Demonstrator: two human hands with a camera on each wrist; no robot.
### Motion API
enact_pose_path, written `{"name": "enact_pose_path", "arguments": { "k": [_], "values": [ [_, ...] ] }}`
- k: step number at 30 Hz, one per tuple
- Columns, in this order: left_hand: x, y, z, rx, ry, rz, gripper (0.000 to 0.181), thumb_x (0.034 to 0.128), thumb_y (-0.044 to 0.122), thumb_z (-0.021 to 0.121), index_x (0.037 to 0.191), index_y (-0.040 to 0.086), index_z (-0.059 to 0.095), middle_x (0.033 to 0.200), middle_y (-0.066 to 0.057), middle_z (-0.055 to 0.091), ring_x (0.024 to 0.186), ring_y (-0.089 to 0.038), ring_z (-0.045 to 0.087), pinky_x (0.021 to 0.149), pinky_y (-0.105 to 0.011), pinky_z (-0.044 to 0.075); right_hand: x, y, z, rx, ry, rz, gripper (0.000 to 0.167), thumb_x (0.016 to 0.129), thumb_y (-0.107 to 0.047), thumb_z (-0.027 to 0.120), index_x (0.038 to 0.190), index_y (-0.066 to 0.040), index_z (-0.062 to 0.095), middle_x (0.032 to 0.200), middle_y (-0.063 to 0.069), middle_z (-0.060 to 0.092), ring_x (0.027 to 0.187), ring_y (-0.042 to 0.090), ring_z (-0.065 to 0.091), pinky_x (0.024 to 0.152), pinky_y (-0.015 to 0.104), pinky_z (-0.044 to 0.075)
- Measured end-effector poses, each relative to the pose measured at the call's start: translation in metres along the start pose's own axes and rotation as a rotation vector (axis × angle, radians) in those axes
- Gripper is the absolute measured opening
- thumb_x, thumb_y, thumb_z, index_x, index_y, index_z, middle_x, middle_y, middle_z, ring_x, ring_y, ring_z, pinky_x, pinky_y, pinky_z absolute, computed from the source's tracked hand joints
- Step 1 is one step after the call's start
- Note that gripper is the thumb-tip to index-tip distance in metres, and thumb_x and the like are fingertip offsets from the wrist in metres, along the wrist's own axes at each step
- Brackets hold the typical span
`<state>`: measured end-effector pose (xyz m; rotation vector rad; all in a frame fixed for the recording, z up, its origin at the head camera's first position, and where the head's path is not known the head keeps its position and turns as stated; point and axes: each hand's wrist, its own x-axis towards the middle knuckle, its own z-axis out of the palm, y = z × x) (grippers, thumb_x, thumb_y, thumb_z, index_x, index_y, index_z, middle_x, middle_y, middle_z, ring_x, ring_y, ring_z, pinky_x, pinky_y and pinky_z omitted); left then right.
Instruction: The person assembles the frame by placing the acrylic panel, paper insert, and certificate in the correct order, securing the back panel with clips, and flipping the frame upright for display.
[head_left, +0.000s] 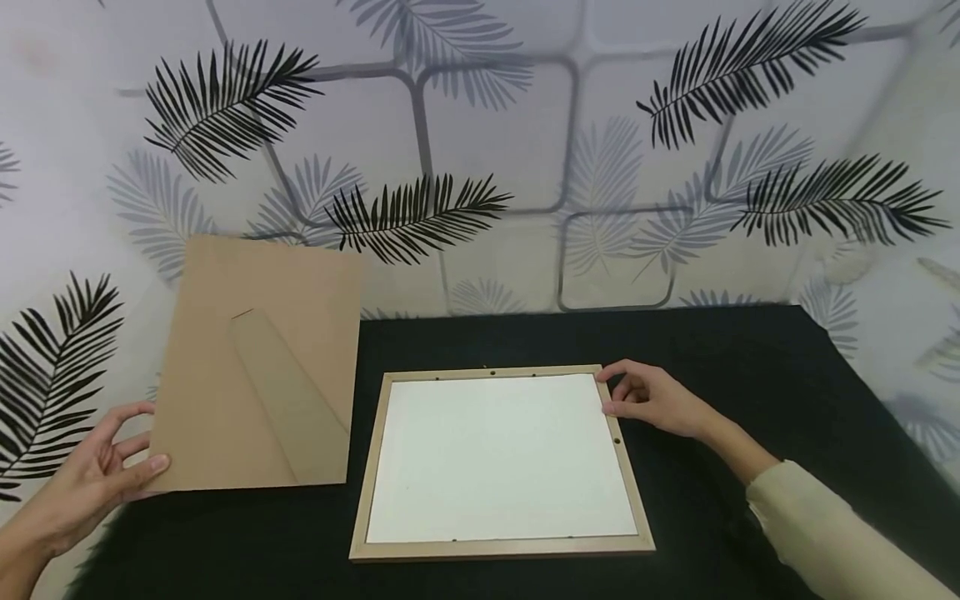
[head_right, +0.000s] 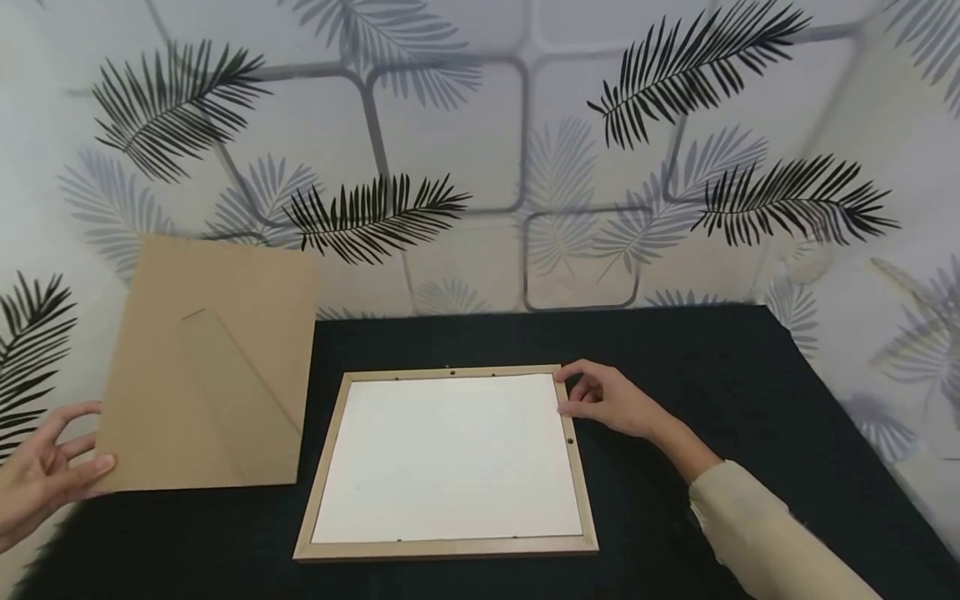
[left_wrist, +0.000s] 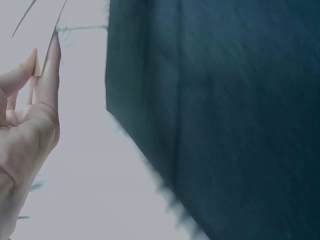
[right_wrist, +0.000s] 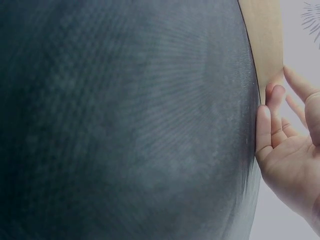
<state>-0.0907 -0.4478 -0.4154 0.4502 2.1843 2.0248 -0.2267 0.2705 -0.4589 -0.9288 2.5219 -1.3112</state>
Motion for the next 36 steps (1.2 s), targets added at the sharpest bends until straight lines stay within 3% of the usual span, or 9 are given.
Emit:
{"name": "enact_pose_path", "arguments": {
  "k": [4, 11, 19, 25, 36],
  "values": [
    [0.011, 0.011, 0.017, -0.046, -0.029, 0.07, 0.067, 0.0987, -0.024, 0.041, 0.15, 0.017, 0.026, 0.119, -0.004, 0.059, 0.093, -0.021, 0.07, 0.073, -0.041, 0.06, 0.0, 0.0, 0.0, -0.004, -0.004, 0.002, 0.044, 0.092, -0.011, 0.077, 0.131, -0.003, 0.057, 0.088, 0.005, 0.065, 0.073, 0.021, 0.062, 0.066, 0.028, 0.053],
    [0.043, 0.036, 0.056, -0.192, -0.17, 0.209, 0.067, 0.0945, -0.031, 0.035, 0.148, 0.008, 0.027, 0.121, -0.013, 0.06, 0.099, -0.023, 0.07, 0.077, -0.042, 0.06, -0.001, -0.003, 0.0, -0.007, -0.001, 0.0, 0.044, 0.092, -0.01, 0.077, 0.13, -0.002, 0.058, 0.088, 0.006, 0.066, 0.073, 0.021, 0.063, 0.067, 0.028, 0.054],
    [0.074, 0.057, 0.108, -0.185, -0.177, 0.24, 0.066, 0.0939, -0.03, 0.042, 0.148, 0.007, 0.03, 0.124, -0.015, 0.06, 0.098, -0.032, 0.071, 0.077, -0.045, 0.06, 0.0, -0.009, -0.001, 0.037, -0.012, 0.003, 0.044, 0.092, -0.007, 0.077, 0.13, 0.0, 0.057, 0.088, 0.006, 0.065, 0.073, 0.023, 0.062, 0.066, 0.027, 0.053],
    [0.093, 0.068, 0.137, -0.133, -0.176, 0.249, 0.063, 0.094, -0.027, 0.048, 0.146, 0.007, 0.034, 0.12, -0.017, 0.061, 0.095, -0.036, 0.072, 0.076, -0.048, 0.059, 0.002, -0.012, -0.004, 0.044, -0.035, 0.015, 0.043, 0.092, -0.006, 0.077, 0.13, 0.001, 0.057, 0.088, 0.007, 0.064, 0.076, 0.023, 0.062, 0.069, 0.027, 0.054],
    [0.112, 0.052, 0.167, -0.065, -0.177, 0.193, 0.051, 0.0963, -0.018, 0.055, 0.14, 0.003, 0.041, 0.105, -0.015, 0.063, 0.089, -0.04, 0.072, 0.07, -0.053, 0.06, 0.006, -0.013, -0.005, 0.002, -0.059, -0.002, 0.043, 0.092, -0.01, 0.078, 0.128, 0.001, 0.058, 0.087, 0.007, 0.063, 0.076, 0.022, 0.062, 0.069, 0.028, 0.055]
  ]
}}
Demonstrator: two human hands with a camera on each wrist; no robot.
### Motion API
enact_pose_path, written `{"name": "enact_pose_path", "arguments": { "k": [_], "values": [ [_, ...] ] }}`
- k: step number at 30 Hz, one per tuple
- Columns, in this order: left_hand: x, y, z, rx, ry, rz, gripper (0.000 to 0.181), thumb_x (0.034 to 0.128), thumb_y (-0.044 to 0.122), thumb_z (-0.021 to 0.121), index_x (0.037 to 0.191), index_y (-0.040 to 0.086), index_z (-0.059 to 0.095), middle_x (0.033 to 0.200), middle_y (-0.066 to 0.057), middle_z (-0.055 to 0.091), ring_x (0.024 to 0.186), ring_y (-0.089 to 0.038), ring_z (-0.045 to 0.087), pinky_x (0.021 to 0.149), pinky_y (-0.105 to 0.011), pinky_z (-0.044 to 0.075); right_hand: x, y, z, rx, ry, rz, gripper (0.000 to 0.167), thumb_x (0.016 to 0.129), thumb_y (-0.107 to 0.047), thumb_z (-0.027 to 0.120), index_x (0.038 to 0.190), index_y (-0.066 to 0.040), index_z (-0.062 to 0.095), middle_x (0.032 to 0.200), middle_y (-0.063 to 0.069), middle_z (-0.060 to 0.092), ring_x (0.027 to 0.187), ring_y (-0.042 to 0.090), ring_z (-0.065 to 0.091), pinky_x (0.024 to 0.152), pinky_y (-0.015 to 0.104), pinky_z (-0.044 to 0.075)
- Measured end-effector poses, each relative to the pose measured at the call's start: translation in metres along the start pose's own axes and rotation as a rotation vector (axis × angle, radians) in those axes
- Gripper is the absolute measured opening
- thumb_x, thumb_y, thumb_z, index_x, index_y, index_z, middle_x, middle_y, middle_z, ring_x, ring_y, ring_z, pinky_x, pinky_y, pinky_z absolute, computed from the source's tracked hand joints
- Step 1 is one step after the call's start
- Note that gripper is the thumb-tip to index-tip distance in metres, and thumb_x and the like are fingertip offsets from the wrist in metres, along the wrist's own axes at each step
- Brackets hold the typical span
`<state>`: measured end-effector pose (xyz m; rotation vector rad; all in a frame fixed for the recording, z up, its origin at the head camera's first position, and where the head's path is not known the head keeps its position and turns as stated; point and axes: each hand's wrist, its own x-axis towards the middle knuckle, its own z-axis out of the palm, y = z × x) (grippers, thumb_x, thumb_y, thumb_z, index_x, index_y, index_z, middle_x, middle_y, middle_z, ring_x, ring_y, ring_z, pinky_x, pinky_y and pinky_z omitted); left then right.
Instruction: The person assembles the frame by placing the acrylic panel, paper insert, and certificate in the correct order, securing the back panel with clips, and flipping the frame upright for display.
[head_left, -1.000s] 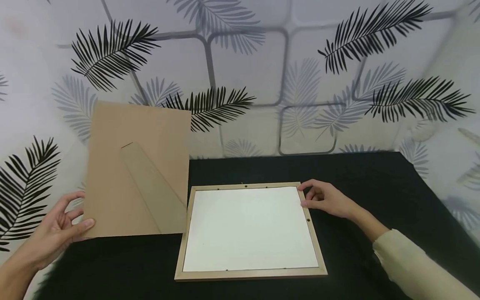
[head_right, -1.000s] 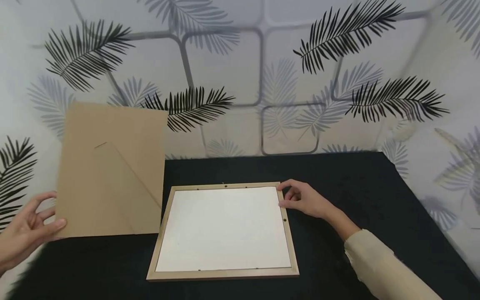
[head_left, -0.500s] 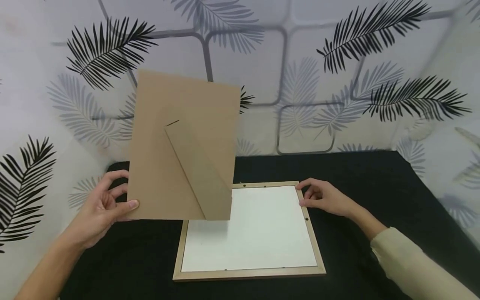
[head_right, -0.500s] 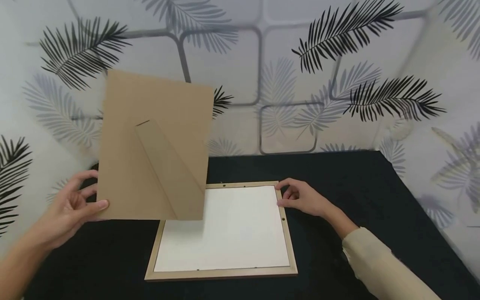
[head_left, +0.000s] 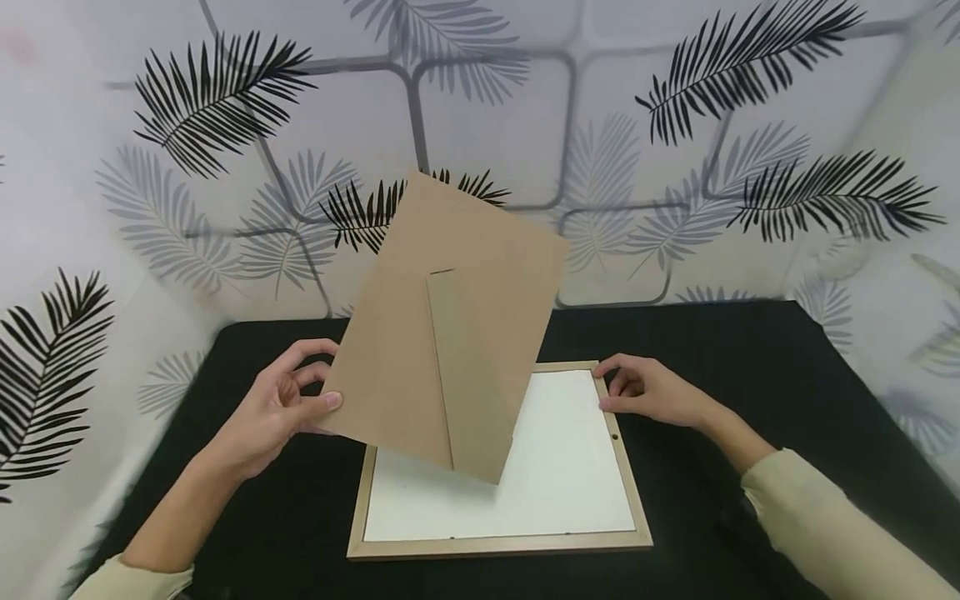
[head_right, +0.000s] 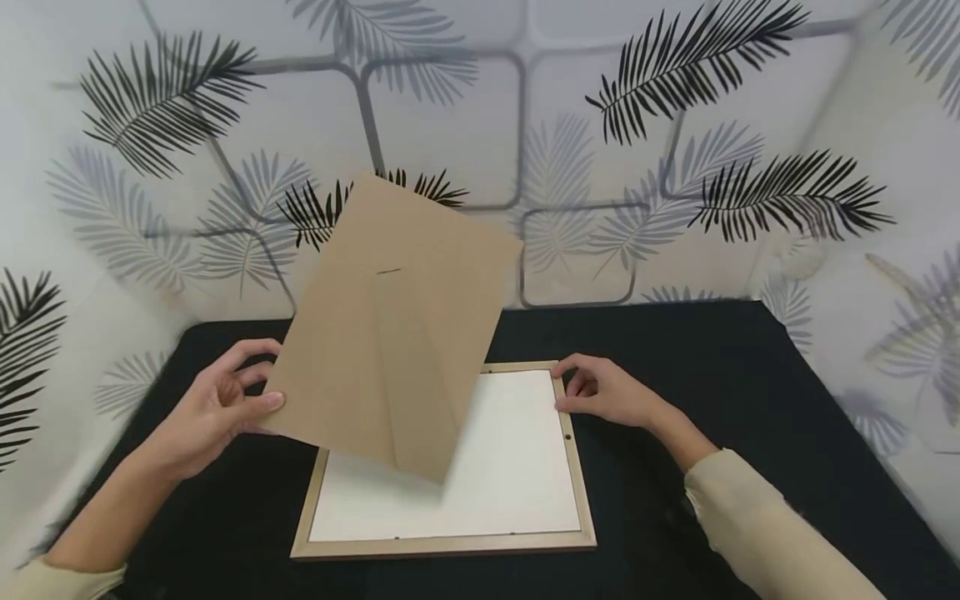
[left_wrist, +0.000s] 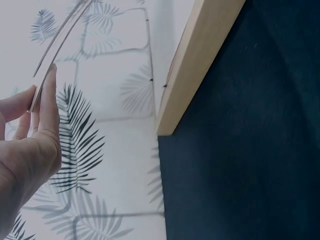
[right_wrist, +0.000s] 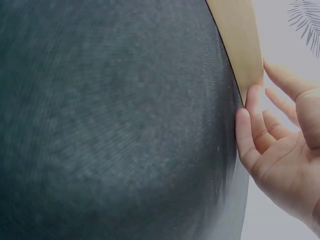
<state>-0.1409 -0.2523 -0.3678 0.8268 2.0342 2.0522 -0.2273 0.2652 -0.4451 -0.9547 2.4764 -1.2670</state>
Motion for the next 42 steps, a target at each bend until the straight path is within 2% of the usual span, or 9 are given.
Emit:
{"name": "enact_pose_path", "arguments": {
  "k": [6, 15, 19, 24, 29, 33, 37, 42],
  "values": [
    [0.004, -0.013, 0.01, -0.018, -0.001, -0.04, 0.05, 0.0969, -0.014, 0.057, 0.14, 0.004, 0.04, 0.105, -0.014, 0.063, 0.088, -0.039, 0.072, 0.072, -0.053, 0.06, -0.001, 0.0, -0.003, -0.017, -0.002, -0.021, 0.04, 0.093, -0.009, 0.076, 0.128, 0.001, 0.059, 0.089, 0.006, 0.065, 0.076, 0.022, 0.064, 0.07, 0.029, 0.055],
    [0.006, -0.024, 0.025, -0.08, -0.01, -0.071, 0.049, 0.0969, -0.012, 0.059, 0.138, 0.005, 0.04, 0.104, -0.012, 0.063, 0.088, -0.036, 0.073, 0.074, -0.053, 0.059, -0.003, -0.005, -0.012, -0.008, 0.041, 0.009, 0.035, 0.097, -0.011, 0.071, 0.128, 0.001, 0.059, 0.09, 0.008, 0.068, 0.076, 0.024, 0.065, 0.07, 0.031, 0.055],
    [0.007, -0.027, 0.03, -0.079, 0.004, -0.088, 0.05, 0.0971, -0.011, 0.06, 0.139, 0.007, 0.04, 0.105, -0.012, 0.062, 0.09, -0.034, 0.073, 0.075, -0.053, 0.059, -0.003, -0.012, -0.013, 0.034, 0.051, 0.025, 0.034, 0.099, -0.01, 0.069, 0.129, 0.002, 0.059, 0.093, 0.013, 0.067, 0.079, 0.027, 0.067, 0.074, 0.033, 0.057],
    [0.009, -0.033, 0.036, -0.086, 0.016, -0.105, 0.05, 0.0975, -0.009, 0.06, 0.139, 0.009, 0.04, 0.106, -0.011, 0.063, 0.09, -0.033, 0.073, 0.076, -0.051, 0.06, 0.001, -0.019, -0.008, 0.14, 0.045, 0.014, 0.034, 0.099, -0.006, 0.068, 0.13, 0.005, 0.058, 0.098, 0.019, 0.065, 0.086, 0.03, 0.069, 0.08, 0.037, 0.059],
    [0.013, -0.035, 0.043, -0.079, 0.024, -0.116, 0.049, 0.0977, -0.008, 0.061, 0.139, 0.008, 0.039, 0.111, -0.012, 0.064, 0.094, -0.035, 0.072, 0.076, -0.052, 0.059, 0.006, -0.026, -0.001, 0.212, 0.02, 0.011, 0.034, 0.1, -0.007, 0.067, 0.131, 0.004, 0.058, 0.099, 0.021, 0.066, 0.084, 0.034, 0.069, 0.081, 0.04, 0.059],
    [0.015, -0.036, 0.047, -0.076, 0.034, -0.114, 0.048, 0.0979, -0.008, 0.06, 0.138, 0.008, 0.039, 0.116, -0.014, 0.062, 0.095, -0.034, 0.071, 0.077, -0.051, 0.059, 0.009, -0.032, 0.003, 0.248, 0.003, 0.018, 0.033, 0.099, -0.007, 0.067, 0.129, 0.003, 0.058, 0.1, 0.022, 0.067, 0.084, 0.035, 0.069, 0.081, 0.042, 0.059],
    [0.017, -0.036, 0.052, -0.096, 0.047, -0.113, 0.049, 0.0975, -0.009, 0.06, 0.138, 0.007, 0.038, 0.113, -0.016, 0.06, 0.093, -0.033, 0.071, 0.078, -0.05, 0.059, 0.011, -0.037, 0.008, 0.284, -0.007, 0.012, 0.031, 0.099, -0.004, 0.067, 0.128, 0.002, 0.059, 0.101, 0.023, 0.067, 0.087, 0.036, 0.069, 0.082, 0.044, 0.059],
    [0.02, -0.038, 0.058, -0.087, 0.063, -0.129, 0.051, 0.0976, -0.008, 0.061, 0.14, 0.004, 0.035, 0.114, -0.018, 0.059, 0.095, -0.031, 0.071, 0.079, -0.047, 0.059, 0.012, -0.042, 0.013, 0.277, -0.027, -0.026, 0.025, 0.101, -0.007, 0.064, 0.125, 0.001, 0.061, 0.102, 0.018, 0.069, 0.087, 0.035, 0.07, 0.081, 0.045, 0.059]
  ]
}}
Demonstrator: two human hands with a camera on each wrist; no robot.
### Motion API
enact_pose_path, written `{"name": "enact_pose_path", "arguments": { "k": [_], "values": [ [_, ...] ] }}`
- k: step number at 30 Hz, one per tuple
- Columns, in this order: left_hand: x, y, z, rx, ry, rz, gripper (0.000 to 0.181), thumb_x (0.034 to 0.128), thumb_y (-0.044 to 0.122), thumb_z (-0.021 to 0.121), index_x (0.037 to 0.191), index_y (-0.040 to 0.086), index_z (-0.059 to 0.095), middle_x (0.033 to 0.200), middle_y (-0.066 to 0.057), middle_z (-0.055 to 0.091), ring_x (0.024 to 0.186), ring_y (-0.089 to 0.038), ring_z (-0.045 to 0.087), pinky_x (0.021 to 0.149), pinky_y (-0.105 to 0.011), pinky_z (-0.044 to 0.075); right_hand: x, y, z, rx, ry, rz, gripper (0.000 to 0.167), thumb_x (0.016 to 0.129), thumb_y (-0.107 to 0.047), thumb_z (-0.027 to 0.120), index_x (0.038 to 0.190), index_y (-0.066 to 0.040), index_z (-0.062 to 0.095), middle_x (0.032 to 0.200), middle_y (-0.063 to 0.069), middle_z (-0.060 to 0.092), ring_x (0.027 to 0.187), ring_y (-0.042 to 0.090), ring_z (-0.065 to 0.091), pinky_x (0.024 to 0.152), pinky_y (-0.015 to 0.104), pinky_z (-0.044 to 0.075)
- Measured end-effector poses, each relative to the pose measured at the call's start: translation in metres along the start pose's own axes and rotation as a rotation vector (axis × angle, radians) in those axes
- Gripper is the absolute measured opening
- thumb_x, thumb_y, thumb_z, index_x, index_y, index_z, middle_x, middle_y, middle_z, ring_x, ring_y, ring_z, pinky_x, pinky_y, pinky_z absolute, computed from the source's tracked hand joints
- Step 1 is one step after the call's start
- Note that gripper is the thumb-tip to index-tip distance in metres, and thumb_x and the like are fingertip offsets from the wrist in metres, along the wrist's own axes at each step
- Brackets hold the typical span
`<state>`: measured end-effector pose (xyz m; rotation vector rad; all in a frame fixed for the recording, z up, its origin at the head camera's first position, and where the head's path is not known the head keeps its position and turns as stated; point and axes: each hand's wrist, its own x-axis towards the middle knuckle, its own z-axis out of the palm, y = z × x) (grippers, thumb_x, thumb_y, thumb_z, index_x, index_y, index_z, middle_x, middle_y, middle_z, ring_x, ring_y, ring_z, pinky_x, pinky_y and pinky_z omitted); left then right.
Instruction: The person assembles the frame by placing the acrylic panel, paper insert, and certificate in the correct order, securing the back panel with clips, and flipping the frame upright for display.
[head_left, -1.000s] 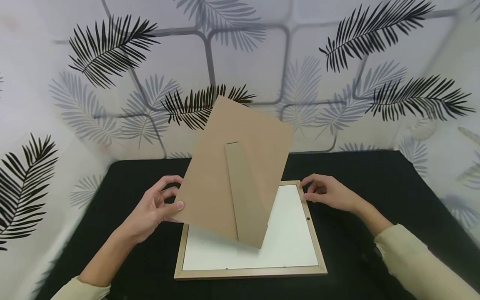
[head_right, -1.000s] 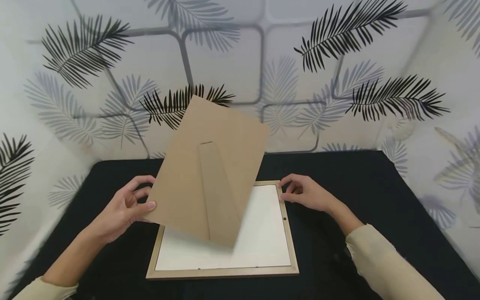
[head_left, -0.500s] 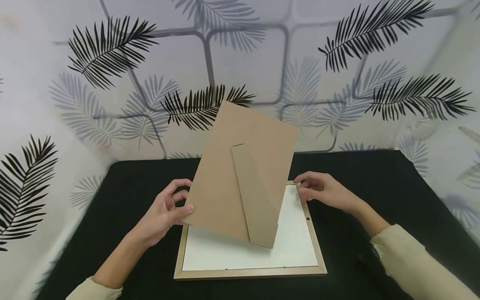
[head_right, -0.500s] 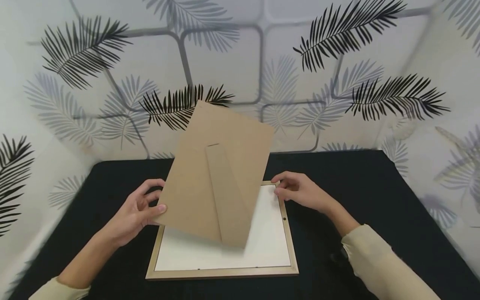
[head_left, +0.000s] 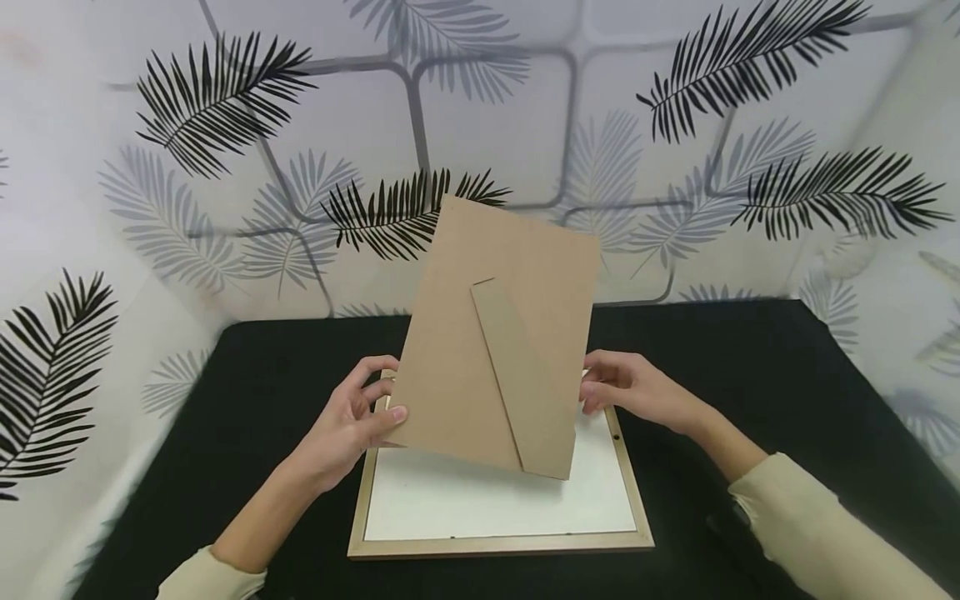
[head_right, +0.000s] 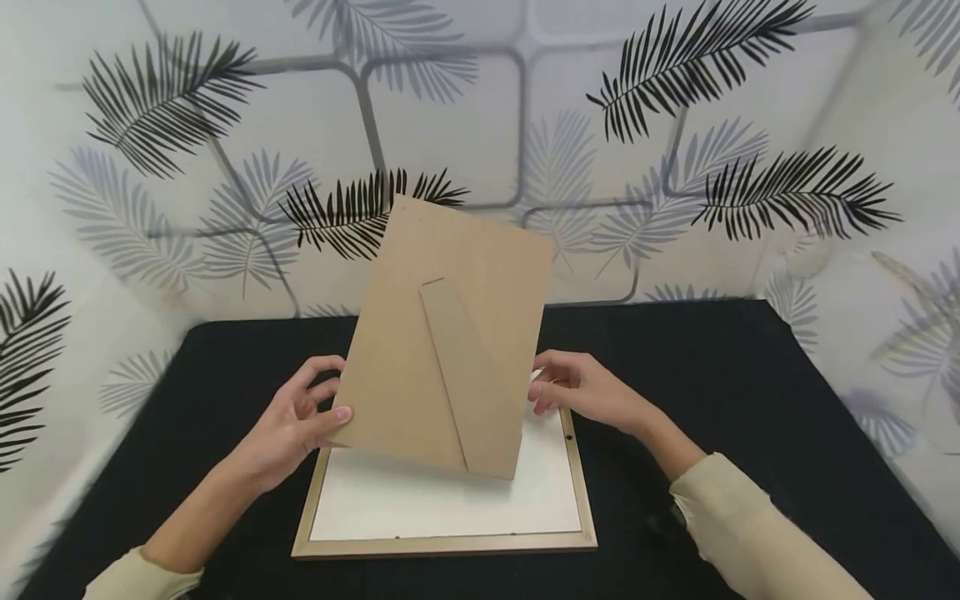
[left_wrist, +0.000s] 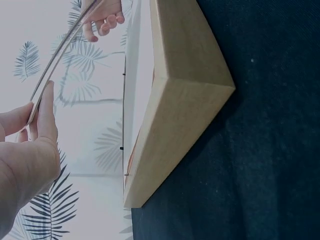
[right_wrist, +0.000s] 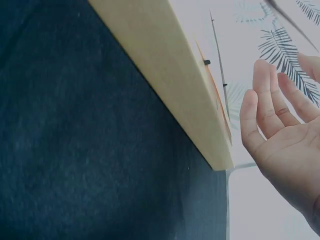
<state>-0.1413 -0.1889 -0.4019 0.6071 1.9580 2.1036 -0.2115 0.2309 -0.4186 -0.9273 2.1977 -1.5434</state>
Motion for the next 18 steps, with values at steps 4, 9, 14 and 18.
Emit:
{"name": "enact_pose_path", "arguments": {
  "k": [4, 9, 14, 18],
  "values": [
    [0.0012, -0.001, 0.0025, 0.008, 0.014, -0.016, 0.053, 0.0972, -0.008, 0.061, 0.14, 0.002, 0.033, 0.111, -0.019, 0.058, 0.092, -0.03, 0.072, 0.078, -0.044, 0.06, 0.0004, -0.0018, 0.0025, 0.026, 0.001, -0.031, 0.021, 0.101, -0.004, 0.063, 0.121, 0.001, 0.061, 0.098, 0.016, 0.069, 0.087, 0.037, 0.069, 0.081, 0.047, 0.059],
    [0.001, -0.0028, 0.0034, 0.009, 0.012, -0.029, 0.054, 0.097, -0.009, 0.062, 0.141, 0.0, 0.032, 0.109, -0.019, 0.057, 0.095, -0.032, 0.071, 0.079, -0.045, 0.06, 0.0008, -0.0034, 0.0035, 0.041, 0.008, -0.031, 0.018, 0.1, -0.002, 0.064, 0.118, 0.001, 0.062, 0.098, 0.016, 0.069, 0.086, 0.034, 0.07, 0.082, 0.043, 0.059],
    [0.0008, -0.0021, 0.0026, 0.03, 0.018, -0.038, 0.053, 0.0973, -0.007, 0.062, 0.141, 0.001, 0.033, 0.112, -0.02, 0.058, 0.096, -0.032, 0.071, 0.08, -0.046, 0.059, -0.0008, -0.0027, 0.0015, 0.068, 0.025, -0.045, 0.02, 0.098, 0.001, 0.065, 0.118, 0.003, 0.061, 0.099, 0.025, 0.068, 0.085, 0.038, 0.069, 0.081, 0.046, 0.059],
    [0.0001, -0.001, 0.0005, 0.035, 0.018, -0.044, 0.052, 0.0978, -0.006, 0.062, 0.141, 0.004, 0.035, 0.115, -0.02, 0.058, 0.098, -0.034, 0.07, 0.08, -0.048, 0.059, -0.0027, -0.0013, -0.0022, 0.103, 0.046, -0.053, 0.025, 0.097, 0.003, 0.066, 0.121, 0.005, 0.06, 0.099, 0.035, 0.063, 0.084, 0.04, 0.068, 0.08, 0.05, 0.058]
  ]
}}
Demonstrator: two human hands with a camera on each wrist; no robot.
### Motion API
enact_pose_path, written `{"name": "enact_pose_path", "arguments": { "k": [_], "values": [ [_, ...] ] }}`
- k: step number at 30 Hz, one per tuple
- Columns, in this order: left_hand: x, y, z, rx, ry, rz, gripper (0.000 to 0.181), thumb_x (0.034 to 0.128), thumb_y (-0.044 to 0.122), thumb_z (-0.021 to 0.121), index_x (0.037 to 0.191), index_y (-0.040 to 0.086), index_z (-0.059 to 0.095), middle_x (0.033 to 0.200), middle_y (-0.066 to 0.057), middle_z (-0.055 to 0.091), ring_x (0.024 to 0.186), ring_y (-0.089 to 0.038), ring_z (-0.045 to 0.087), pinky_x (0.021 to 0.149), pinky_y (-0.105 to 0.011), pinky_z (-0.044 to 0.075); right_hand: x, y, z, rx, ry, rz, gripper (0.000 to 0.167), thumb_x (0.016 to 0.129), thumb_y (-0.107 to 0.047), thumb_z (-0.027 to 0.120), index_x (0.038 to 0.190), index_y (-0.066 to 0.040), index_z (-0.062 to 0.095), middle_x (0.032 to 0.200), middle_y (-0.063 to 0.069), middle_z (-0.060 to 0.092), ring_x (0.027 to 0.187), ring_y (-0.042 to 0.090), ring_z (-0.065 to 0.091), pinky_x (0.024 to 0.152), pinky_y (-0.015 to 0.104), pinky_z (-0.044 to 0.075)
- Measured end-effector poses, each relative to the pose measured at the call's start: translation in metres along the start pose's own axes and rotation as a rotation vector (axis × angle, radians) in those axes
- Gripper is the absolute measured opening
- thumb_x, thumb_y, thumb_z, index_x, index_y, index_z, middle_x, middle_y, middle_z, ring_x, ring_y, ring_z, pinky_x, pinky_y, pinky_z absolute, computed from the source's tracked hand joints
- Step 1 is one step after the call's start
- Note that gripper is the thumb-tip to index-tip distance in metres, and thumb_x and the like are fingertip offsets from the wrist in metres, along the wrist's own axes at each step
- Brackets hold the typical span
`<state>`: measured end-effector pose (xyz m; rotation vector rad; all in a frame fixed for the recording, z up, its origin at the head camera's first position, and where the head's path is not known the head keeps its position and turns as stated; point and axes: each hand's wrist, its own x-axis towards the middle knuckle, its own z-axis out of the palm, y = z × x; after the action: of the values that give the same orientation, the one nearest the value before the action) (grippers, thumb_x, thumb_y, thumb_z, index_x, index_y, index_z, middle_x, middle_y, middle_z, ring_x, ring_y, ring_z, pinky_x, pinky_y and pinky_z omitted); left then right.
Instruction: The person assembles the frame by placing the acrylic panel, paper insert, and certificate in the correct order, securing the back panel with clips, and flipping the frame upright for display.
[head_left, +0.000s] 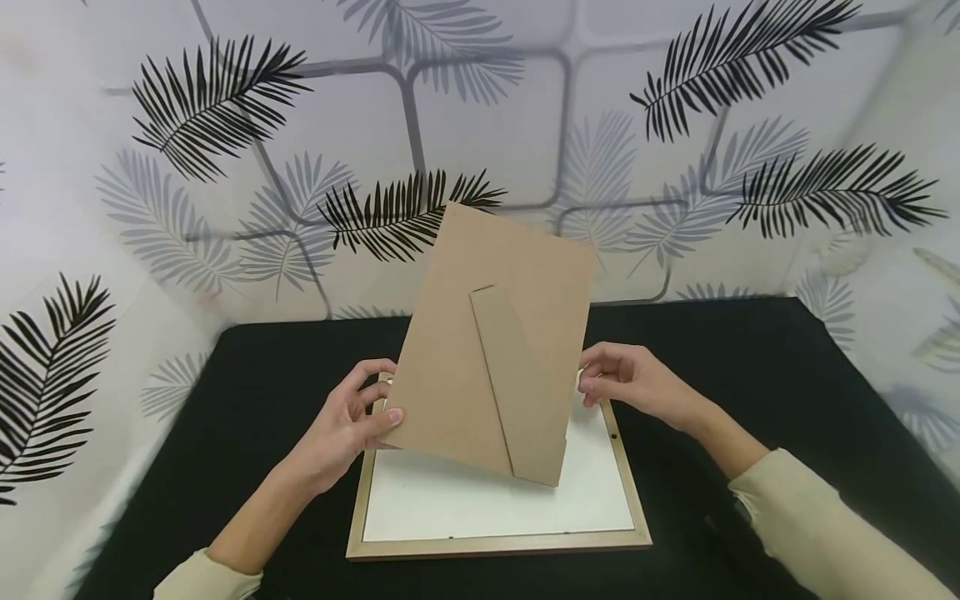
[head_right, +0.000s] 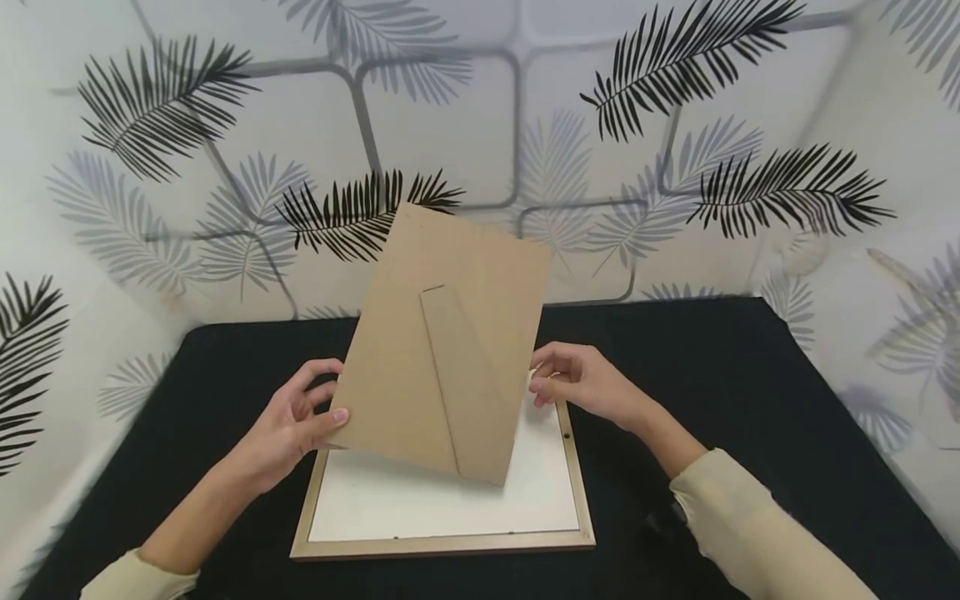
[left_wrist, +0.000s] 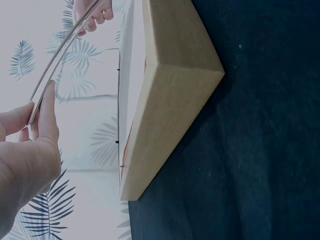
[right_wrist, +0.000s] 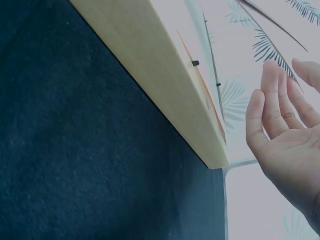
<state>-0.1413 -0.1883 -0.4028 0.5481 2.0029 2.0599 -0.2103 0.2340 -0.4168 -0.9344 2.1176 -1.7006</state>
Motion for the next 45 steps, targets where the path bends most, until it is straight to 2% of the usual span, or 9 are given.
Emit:
{"name": "enact_pose_path", "arguments": {
  "k": [8, 14, 17, 20, 27, 33, 39, 42, 45],
  "values": [
    [-0.002, 0.004, -0.009, -0.016, 0.0, 0.036, 0.05, 0.0993, -0.006, 0.06, 0.142, 0.004, 0.037, 0.114, -0.017, 0.06, 0.097, -0.035, 0.071, 0.078, -0.05, 0.059, -0.003, -0.001, -0.008, -0.008, 0.067, 0.063, 0.032, 0.098, -0.003, 0.068, 0.126, 0.008, 0.058, 0.101, 0.035, 0.064, 0.086, 0.042, 0.068, 0.082, 0.052, 0.058],
    [-0.002, 0.013, -0.022, -0.002, 0.02, 0.075, 0.048, 0.101, -0.005, 0.058, 0.144, -0.002, 0.037, 0.11, -0.017, 0.062, 0.093, -0.031, 0.072, 0.077, -0.047, 0.06, -0.004, -0.007, -0.018, -0.021, 0.137, 0.052, 0.034, 0.102, -0.008, 0.063, 0.13, 0.008, 0.054, 0.113, 0.036, 0.06, 0.096, 0.038, 0.069, 0.086, 0.041, 0.058],
    [-0.001, 0.018, -0.031, 0.012, 0.043, 0.091, 0.044, 0.1015, -0.005, 0.057, 0.143, -0.002, 0.042, 0.107, -0.014, 0.063, 0.087, -0.028, 0.073, 0.075, -0.044, 0.061, -0.003, -0.011, -0.025, 0.044, 0.172, 0.04, 0.033, 0.105, -0.01, 0.058, 0.134, 0.004, 0.052, 0.122, 0.029, 0.058, 0.107, 0.032, 0.066, 0.089, 0.037, 0.056],
    [0.0, 0.022, -0.037, 0.018, 0.06, 0.103, 0.041, 0.1014, -0.005, 0.058, 0.141, 0.0, 0.048, 0.104, -0.011, 0.063, 0.083, -0.026, 0.073, 0.074, -0.042, 0.061, -0.002, -0.014, -0.032, 0.148, 0.145, 0.013, 0.034, 0.107, -0.007, 0.052, 0.141, -0.001, 0.05, 0.128, 0.02, 0.057, 0.114, 0.029, 0.063, 0.093, 0.036, 0.054],
    [0.007, 0.034, -0.044, 0.034, 0.087, 0.131, 0.039, 0.1009, -0.005, 0.059, 0.139, -0.001, 0.052, 0.099, -0.01, 0.064, 0.078, -0.024, 0.072, 0.071, -0.042, 0.061, 0.004, -0.028, -0.045, 0.362, -0.059, -0.116, 0.04, 0.107, 0.003, 0.036, 0.146, 0.002, 0.044, 0.129, 0.018, 0.056, 0.113, 0.031, 0.062, 0.097, 0.04, 0.052],
    [0.017, 0.043, -0.051, -0.011, 0.142, 0.17, 0.036, 0.1023, -0.003, 0.057, 0.138, -0.005, 0.051, 0.096, -0.007, 0.067, 0.074, -0.017, 0.066, 0.063, -0.031, 0.059, 0.015, -0.036, -0.044, 0.312, 0.005, -0.077, 0.034, 0.108, 0.001, 0.041, 0.14, 0.001, 0.052, 0.128, 0.015, 0.06, 0.11, 0.026, 0.062, 0.092, 0.036, 0.054],
    [0.029, 0.047, -0.048, 0.005, 0.225, 0.103, 0.035, 0.102, 0.004, 0.062, 0.135, -0.002, 0.053, 0.09, -0.002, 0.071, 0.071, -0.014, 0.063, 0.058, -0.024, 0.054, 0.017, -0.037, -0.027, 0.215, -0.002, -0.005, 0.015, 0.102, 0.003, 0.057, 0.116, 0.003, 0.062, 0.101, 0.008, 0.066, 0.086, 0.019, 0.063, 0.074, 0.034, 0.057],
    [0.036, 0.044, -0.045, -0.013, 0.29, 0.042, 0.036, 0.1018, 0.009, 0.064, 0.136, 0.003, 0.052, 0.096, -0.004, 0.073, 0.073, -0.014, 0.065, 0.061, -0.025, 0.055, 0.013, -0.035, -0.019, 0.163, -0.025, -0.019, 0.009, 0.1, 0.004, 0.06, 0.108, 0.006, 0.06, 0.089, 0.011, 0.065, 0.076, 0.021, 0.062, 0.067, 0.037, 0.058],
    [0.04, 0.037, -0.045, -0.04, 0.325, -0.024, 0.041, 0.1022, 0.013, 0.064, 0.139, 0.003, 0.05, 0.1, -0.003, 0.073, 0.077, -0.014, 0.066, 0.063, -0.026, 0.056, 0.008, -0.031, -0.013, 0.156, -0.024, -0.044, 0.009, 0.1, 0.006, 0.058, 0.109, 0.008, 0.059, 0.088, 0.013, 0.065, 0.073, 0.023, 0.064, 0.064, 0.04, 0.059]
  ]
}}
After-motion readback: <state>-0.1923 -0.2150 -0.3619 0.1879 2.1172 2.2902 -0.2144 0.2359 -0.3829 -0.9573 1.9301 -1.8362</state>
